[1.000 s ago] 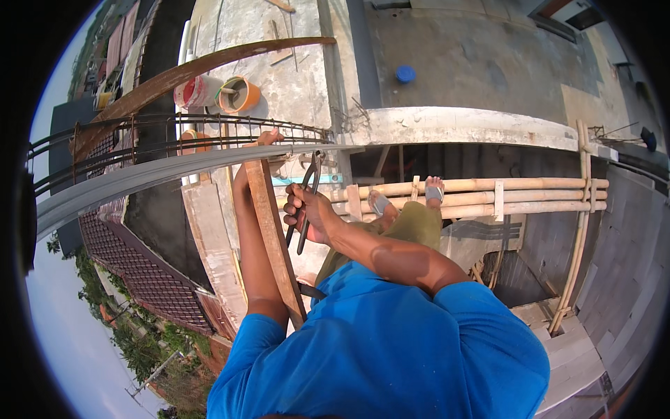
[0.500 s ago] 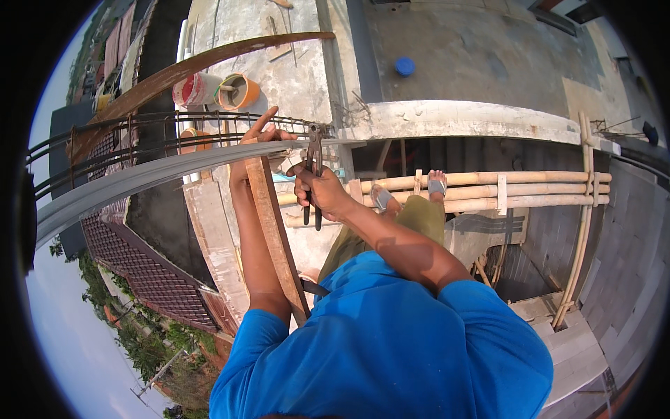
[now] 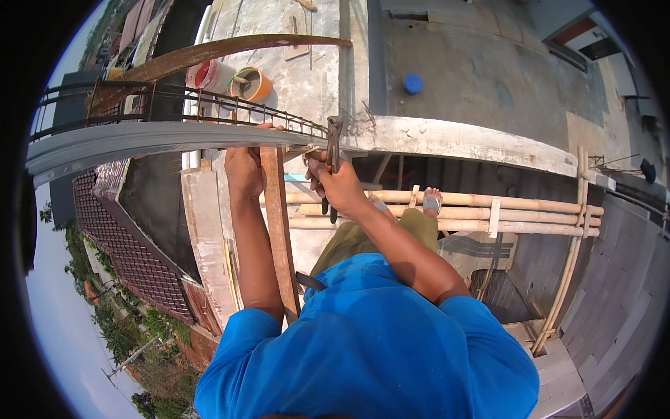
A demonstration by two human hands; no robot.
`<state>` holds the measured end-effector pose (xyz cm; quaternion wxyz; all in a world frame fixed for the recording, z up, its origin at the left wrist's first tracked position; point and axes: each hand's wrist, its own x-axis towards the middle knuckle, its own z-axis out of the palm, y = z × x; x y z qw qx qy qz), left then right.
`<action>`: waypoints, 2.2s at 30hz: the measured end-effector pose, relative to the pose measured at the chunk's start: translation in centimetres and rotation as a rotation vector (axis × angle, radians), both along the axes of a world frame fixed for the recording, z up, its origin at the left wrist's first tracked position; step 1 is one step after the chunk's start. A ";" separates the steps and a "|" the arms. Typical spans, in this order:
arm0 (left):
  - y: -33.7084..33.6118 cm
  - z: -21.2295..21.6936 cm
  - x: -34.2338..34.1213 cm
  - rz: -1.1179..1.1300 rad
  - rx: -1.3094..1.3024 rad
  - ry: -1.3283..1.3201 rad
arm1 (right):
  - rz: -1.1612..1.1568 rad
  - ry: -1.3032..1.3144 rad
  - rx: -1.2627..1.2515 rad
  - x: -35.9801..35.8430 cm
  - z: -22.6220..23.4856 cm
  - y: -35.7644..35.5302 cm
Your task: The person secures wooden planks to a metal scaffolding frame using pliers to twist wire ties around the joints. They then use a spirit level to check the vertical alignment of the structure.
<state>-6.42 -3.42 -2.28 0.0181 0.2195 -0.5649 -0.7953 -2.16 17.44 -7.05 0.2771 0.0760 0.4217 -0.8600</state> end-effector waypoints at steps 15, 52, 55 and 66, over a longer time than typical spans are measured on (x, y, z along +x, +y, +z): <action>7.3 6.7 5.3 0.081 -0.792 0.040 | -0.036 -0.072 0.085 0.4 3.5 -1.1; 6.2 6.4 7.4 -0.033 -1.059 0.063 | -0.246 0.038 0.172 0.6 7.9 -2.3; 5.8 5.3 7.4 -0.014 -1.132 0.168 | -0.149 0.132 0.256 1.1 7.9 -1.6; 6.1 6.8 7.8 -0.023 -1.013 0.100 | -0.054 1.187 0.829 0.8 12.2 0.9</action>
